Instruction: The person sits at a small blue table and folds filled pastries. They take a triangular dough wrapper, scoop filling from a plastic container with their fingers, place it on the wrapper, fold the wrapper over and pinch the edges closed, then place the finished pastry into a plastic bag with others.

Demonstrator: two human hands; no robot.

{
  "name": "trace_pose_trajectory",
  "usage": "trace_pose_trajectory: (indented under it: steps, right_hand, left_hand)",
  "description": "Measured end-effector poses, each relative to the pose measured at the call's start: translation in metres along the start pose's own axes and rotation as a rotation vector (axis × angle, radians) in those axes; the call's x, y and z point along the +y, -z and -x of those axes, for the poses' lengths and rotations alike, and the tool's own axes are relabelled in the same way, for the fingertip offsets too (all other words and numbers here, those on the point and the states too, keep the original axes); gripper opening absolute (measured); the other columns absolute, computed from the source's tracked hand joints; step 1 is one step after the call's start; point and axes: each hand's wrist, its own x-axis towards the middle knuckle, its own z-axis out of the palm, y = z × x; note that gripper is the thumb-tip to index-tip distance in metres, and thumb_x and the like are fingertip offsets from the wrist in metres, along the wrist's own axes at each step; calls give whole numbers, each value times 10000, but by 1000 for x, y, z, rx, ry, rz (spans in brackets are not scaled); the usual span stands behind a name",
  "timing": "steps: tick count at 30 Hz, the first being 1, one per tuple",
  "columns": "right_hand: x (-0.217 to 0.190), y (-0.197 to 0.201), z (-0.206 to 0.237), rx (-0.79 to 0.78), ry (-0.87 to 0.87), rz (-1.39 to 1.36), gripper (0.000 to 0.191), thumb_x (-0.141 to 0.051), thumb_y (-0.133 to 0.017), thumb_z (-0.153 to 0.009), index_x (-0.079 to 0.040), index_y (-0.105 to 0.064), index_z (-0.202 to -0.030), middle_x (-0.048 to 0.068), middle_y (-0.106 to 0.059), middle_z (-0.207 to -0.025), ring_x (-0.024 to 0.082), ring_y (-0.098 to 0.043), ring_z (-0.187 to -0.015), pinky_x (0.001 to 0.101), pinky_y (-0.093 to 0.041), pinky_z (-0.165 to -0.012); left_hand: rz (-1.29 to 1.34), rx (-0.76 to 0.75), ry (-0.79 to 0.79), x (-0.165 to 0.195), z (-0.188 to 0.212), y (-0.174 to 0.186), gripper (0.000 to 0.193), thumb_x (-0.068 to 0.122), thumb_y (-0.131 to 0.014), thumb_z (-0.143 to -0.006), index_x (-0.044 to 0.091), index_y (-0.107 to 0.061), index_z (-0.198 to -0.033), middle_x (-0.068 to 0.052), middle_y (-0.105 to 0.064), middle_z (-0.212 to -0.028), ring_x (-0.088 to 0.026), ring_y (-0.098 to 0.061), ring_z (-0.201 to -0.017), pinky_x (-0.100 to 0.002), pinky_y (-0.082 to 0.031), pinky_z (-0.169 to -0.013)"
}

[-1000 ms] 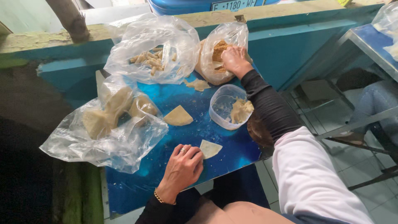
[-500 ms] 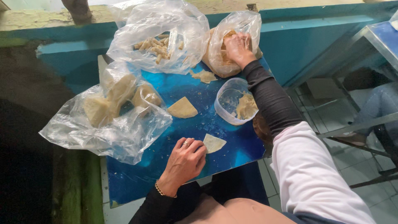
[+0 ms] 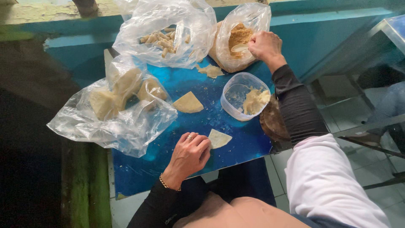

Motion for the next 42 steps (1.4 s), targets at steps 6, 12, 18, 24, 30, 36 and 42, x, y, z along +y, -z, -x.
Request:
trace_pose_trajectory:
  steps: [6,12,18,24,30,36,42]
  right_hand:
    - [-30,-23,-13,317,282,203,183,-131,-613,-974,-111,-762,-868,124,-754,-938,323,-750,-933,448,-584,-778]
    - [-53,-19,-23,-101,194,-7,201,-268,-695,-760,-141,-817,-857,187,-745,-868,394,-720,-829,514,-554,-721]
    - [-3,4,-8,69,24,96,201,-251,-657,-917,-113,-803,-906,178,-748,-869,366,-743,-821,478,-580,-752]
    - [15,-5,16,372,229,-22,134,-181,-668,-933,-113,-780,-907,122,-738,-937,372,-713,-837,492,-566,-733]
    - [24,-16,21,354,100,-146,120,-222,-704,-909,-151,-798,-890,126,-722,-876,377,-702,-809,498,-557,-699]
    - [21,5,34,328,113,-323,161,-254,-745,-950,-111,-817,-964,127,-752,-894,314,-731,-819,416,-568,-722]
    - [-21,57,125,-29,121,-723,131,-167,-755,-948,-47,-783,-994,56,-759,-847,70,-680,-747,262,-532,-682]
  left_hand:
    - [9,-23,3,0,-2,0,106,98,-723,-799,68,-660,-878,-64,-682,-963,-271,-641,-936,-401,-502,-894]
    - [42,-8,4,0,-2,5,102,97,-721,-795,68,-667,-877,-62,-686,-975,-273,-640,-942,-397,-501,-886]
    - [5,-20,7,0,-2,1,86,101,-725,-812,72,-658,-859,-53,-684,-958,-261,-650,-931,-400,-503,-898]
    - [17,-4,11,-2,-1,1,86,93,-728,-803,73,-662,-853,-53,-692,-947,-264,-652,-912,-399,-506,-888]
    - [28,1,23,-2,-1,0,68,97,-726,-815,75,-675,-854,-46,-698,-946,-259,-649,-911,-386,-506,-844]
    - [29,11,7,-2,-2,3,88,89,-730,-800,68,-675,-865,-54,-689,-968,-268,-645,-915,-387,-513,-829]
    - [32,179,105,-2,-1,7,193,35,-729,-819,70,-715,-1007,-69,-673,-1055,-281,-636,-947,-385,-538,-824]
